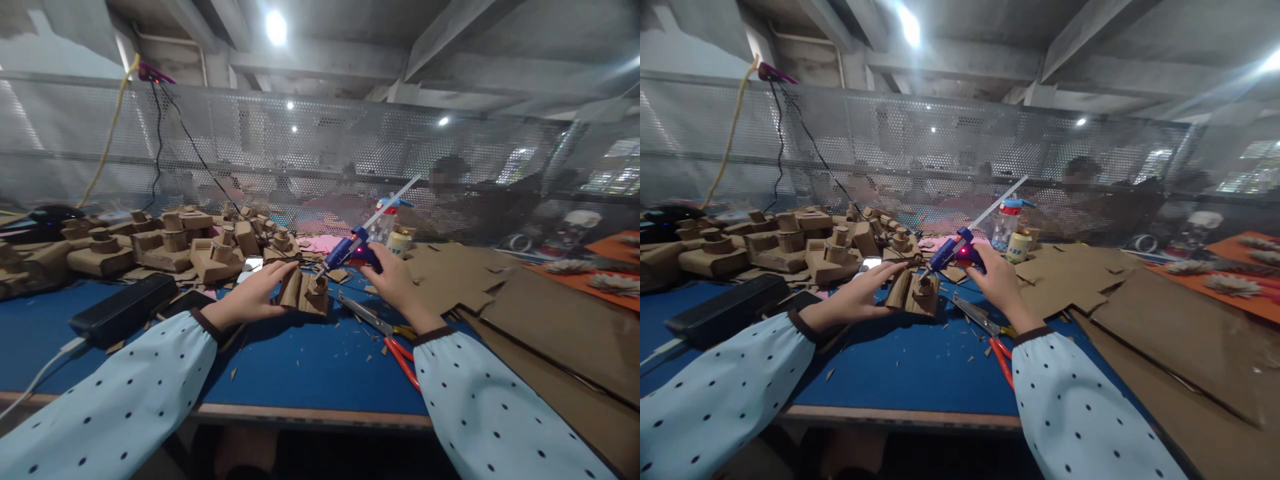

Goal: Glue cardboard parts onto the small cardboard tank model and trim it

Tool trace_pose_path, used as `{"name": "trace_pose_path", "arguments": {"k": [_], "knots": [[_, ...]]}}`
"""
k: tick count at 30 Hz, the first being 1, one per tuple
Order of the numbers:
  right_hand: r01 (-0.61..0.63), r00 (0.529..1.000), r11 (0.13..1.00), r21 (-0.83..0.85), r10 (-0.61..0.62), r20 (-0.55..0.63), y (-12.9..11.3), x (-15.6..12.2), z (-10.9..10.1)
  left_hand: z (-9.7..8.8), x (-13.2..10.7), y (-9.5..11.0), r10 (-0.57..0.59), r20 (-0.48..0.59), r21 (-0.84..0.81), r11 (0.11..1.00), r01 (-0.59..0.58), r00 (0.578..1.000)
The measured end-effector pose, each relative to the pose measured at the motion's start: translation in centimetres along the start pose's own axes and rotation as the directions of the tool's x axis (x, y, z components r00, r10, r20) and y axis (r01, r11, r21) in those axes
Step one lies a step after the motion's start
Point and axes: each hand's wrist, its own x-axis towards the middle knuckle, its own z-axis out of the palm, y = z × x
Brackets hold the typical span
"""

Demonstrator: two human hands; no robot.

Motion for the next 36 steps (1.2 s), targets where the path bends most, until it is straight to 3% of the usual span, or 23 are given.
{"name": "trace_pose_path", "arguments": {"k": [36], "knots": [[-0.051, 0.999, 0.998, -0.034, 0.051, -0.019, 0.34, 0.02, -0.09, -0.51, 0.09, 0.36, -0.040, 0.026, -0.047, 0.998, 0.041, 0.999]]}}
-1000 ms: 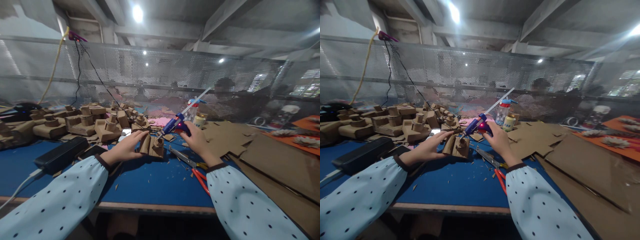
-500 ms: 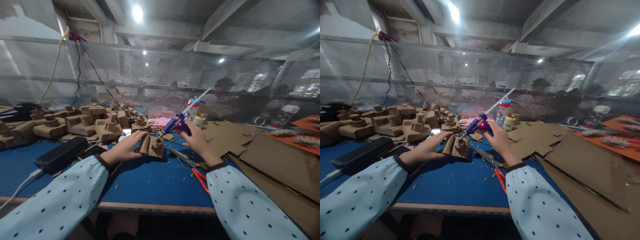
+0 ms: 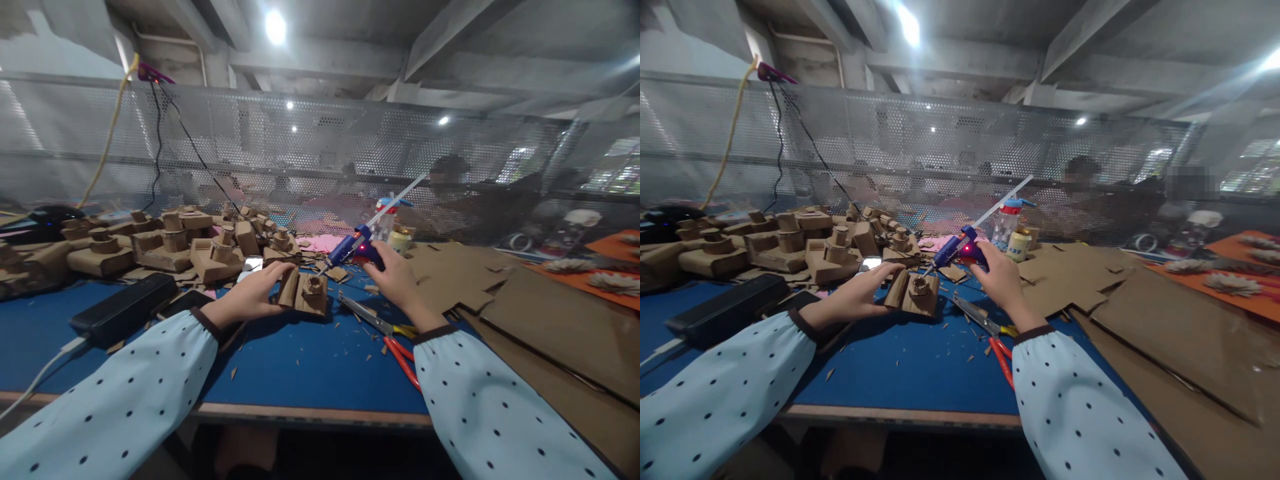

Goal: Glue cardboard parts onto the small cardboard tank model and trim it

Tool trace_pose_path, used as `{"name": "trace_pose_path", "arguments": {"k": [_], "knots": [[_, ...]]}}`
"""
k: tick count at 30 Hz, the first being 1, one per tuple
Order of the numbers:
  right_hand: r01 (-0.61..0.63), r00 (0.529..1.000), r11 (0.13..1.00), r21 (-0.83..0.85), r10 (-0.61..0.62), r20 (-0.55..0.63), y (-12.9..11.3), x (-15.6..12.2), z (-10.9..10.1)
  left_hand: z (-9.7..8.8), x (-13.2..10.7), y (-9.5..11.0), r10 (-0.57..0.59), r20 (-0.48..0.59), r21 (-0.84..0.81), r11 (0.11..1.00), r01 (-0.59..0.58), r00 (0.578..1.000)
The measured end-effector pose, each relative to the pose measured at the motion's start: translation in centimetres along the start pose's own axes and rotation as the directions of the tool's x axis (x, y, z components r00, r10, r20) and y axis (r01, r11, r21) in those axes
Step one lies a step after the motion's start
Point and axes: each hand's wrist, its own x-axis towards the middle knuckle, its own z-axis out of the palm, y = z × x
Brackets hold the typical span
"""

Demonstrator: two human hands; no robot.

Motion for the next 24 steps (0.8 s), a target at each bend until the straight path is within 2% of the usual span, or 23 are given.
{"name": "trace_pose_path", "arguments": {"k": [7, 24], "knots": [[-0.015, 0.999, 1.000, -0.011, 0.015, 0.034, -0.06, 0.03, -0.16, -0.05, 0.02, 0.11, -0.019, 0.008, 0.004, 1.000, 0.019, 1.000], [-0.008, 0.999, 1.000, -0.017, 0.008, 0.033, 0.17, -0.08, 0.05, 0.17, -0.05, -0.25, -0.030, -0.001, 0.024, 0.999, 0.030, 1.000]]}}
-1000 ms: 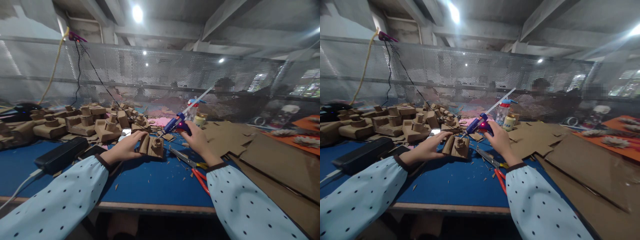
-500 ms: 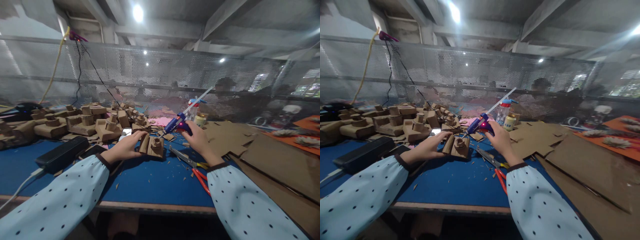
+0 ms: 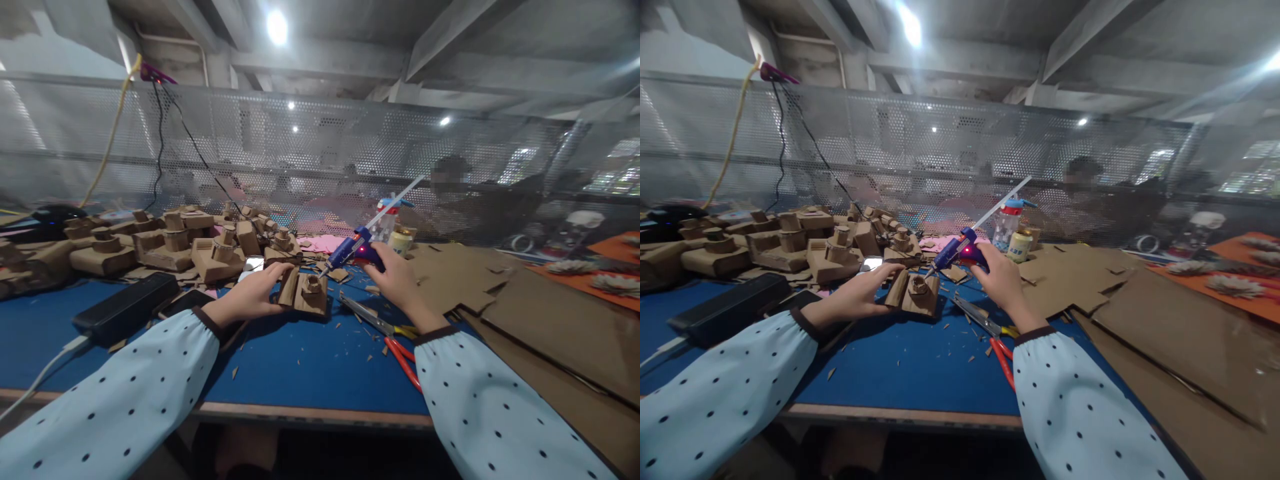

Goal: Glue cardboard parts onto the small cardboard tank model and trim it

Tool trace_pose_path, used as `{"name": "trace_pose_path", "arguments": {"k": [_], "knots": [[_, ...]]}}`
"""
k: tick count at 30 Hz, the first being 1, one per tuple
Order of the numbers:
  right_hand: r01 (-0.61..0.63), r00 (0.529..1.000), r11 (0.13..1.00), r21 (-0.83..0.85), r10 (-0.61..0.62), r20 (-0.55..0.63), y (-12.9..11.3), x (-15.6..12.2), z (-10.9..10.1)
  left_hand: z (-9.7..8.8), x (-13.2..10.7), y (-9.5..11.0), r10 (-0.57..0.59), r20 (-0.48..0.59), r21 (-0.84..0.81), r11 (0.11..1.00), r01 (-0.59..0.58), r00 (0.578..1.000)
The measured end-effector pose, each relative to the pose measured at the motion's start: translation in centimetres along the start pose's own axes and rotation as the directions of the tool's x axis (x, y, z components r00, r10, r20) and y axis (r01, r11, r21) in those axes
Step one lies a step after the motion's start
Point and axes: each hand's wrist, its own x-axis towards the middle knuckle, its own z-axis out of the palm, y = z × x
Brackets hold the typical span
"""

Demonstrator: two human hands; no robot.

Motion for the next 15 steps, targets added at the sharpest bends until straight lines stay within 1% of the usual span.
{"name": "trace_pose_path", "arguments": {"k": [6, 10, 15], "knots": [[-0.010, 1.000, 1.000, -0.001, 0.010, 0.009, -0.12, 0.01, -0.11, 0.00, -0.01, 0.03, -0.024, 0.016, 0.006, 1.000, 0.024, 1.000], [-0.014, 1.000, 1.000, -0.008, 0.014, 0.022, -0.20, 0.06, -0.21, 0.06, -0.02, -0.10, -0.013, 0.007, 0.014, 1.000, 0.013, 1.000], [0.017, 1.000, 1.000, -0.023, -0.017, 0.000, -0.24, 0.07, -0.16, -0.08, -0.07, 0.06, -0.031, 0.025, 0.005, 1.000, 0.030, 0.999]]}}
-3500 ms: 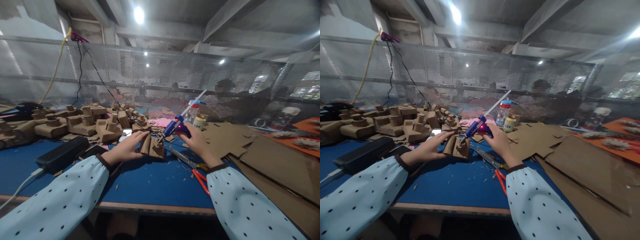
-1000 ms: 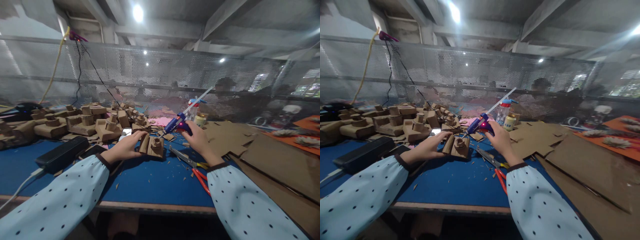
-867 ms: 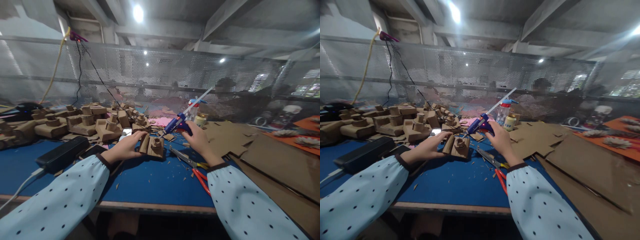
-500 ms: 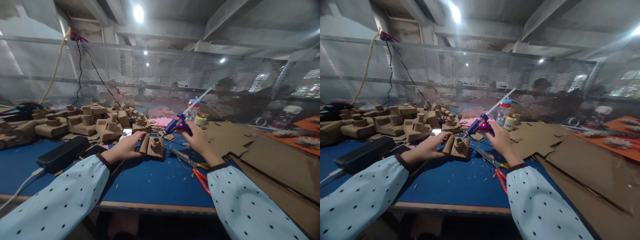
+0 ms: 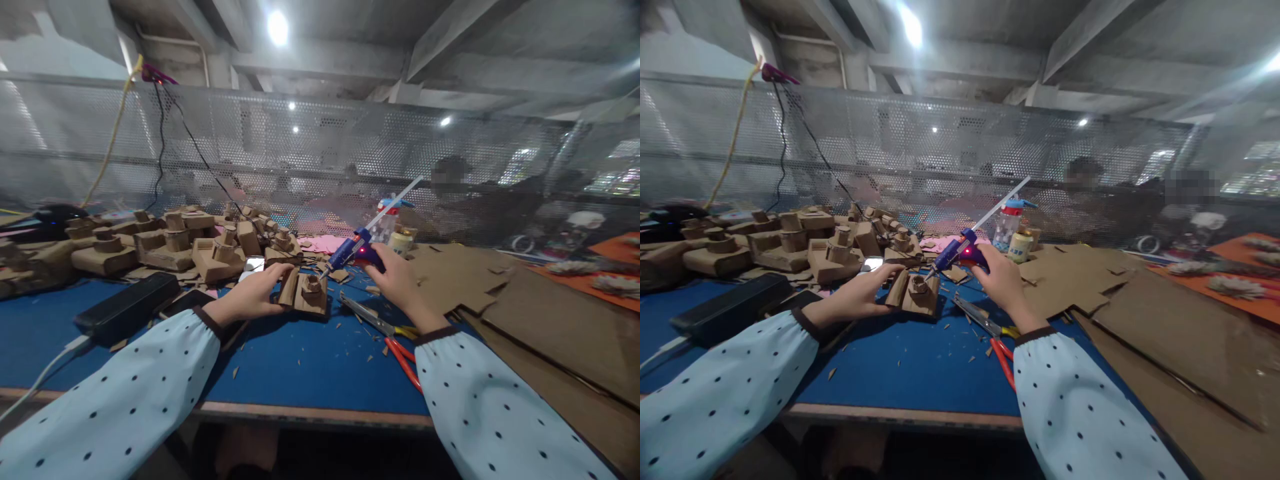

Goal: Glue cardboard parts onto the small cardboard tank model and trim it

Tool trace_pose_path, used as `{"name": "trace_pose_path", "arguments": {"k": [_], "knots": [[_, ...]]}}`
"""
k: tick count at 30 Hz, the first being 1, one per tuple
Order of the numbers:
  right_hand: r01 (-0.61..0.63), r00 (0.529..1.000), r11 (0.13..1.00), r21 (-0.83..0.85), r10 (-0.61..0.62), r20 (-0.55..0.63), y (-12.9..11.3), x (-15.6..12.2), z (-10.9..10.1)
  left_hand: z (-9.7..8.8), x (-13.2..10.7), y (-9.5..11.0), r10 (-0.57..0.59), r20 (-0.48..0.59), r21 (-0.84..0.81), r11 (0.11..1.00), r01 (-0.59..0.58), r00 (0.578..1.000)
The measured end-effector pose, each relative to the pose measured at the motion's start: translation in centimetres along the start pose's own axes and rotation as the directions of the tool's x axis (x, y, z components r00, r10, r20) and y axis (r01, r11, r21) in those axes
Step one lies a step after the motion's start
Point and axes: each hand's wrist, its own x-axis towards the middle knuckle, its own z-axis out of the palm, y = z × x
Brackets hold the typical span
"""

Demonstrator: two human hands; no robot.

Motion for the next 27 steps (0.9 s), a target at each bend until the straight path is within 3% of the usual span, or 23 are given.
{"name": "trace_pose_path", "arguments": {"k": [27], "knots": [[0.028, 1.000, 1.000, 0.002, -0.028, -0.004, -0.30, -0.01, -0.07, -0.08, -0.02, 0.17, -0.026, 0.017, 0.014, 1.000, 0.026, 1.000]]}}
